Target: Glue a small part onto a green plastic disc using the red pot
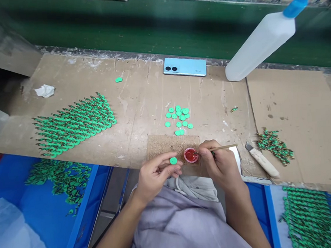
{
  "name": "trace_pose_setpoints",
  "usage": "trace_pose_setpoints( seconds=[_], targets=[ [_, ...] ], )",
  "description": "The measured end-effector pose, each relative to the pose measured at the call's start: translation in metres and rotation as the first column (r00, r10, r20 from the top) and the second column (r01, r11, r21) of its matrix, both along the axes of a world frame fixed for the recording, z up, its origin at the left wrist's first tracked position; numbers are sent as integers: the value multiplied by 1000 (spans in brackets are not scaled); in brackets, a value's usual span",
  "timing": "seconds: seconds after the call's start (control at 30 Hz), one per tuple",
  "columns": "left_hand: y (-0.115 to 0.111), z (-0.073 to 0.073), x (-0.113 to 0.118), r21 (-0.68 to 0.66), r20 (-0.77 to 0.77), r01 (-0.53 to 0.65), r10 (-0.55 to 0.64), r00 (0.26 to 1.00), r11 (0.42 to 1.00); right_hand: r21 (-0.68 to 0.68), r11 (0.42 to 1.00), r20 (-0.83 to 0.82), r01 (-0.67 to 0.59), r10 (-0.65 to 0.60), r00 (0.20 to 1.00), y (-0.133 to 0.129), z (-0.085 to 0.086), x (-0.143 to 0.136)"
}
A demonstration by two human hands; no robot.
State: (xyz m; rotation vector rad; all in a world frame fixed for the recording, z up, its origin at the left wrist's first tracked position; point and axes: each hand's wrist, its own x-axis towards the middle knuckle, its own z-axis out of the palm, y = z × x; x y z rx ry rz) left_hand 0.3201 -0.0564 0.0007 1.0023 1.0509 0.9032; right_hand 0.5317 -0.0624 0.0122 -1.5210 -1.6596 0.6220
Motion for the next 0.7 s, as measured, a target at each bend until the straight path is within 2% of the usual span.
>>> trace_pose_setpoints(
  seconds=[0.23,0.4,0.5,0.6,0.7],
  targets=[
    [-1,-3,-1,18,23,4,-5,1000,1000,4,999,-29,-37,37,999,6,9,-4],
    [-2,-4,-1,10,20,11,-12,1000,1000,-19,999,-47,-32,31,998,4,3,-4],
    [-1,-3,-1,5,30,8,-8,1000,1000,17,1000,-81,-16,17,997,0,-4,-1],
    [1,0,-1,-10,56,4,-4,998,1000,61,997,-159,39,-29,987,-5,-7,0],
    [0,3,0,-29,96,3,0,995,1000,98,990,-350,104,-64,934,-8,-5,-2]
  ],
)
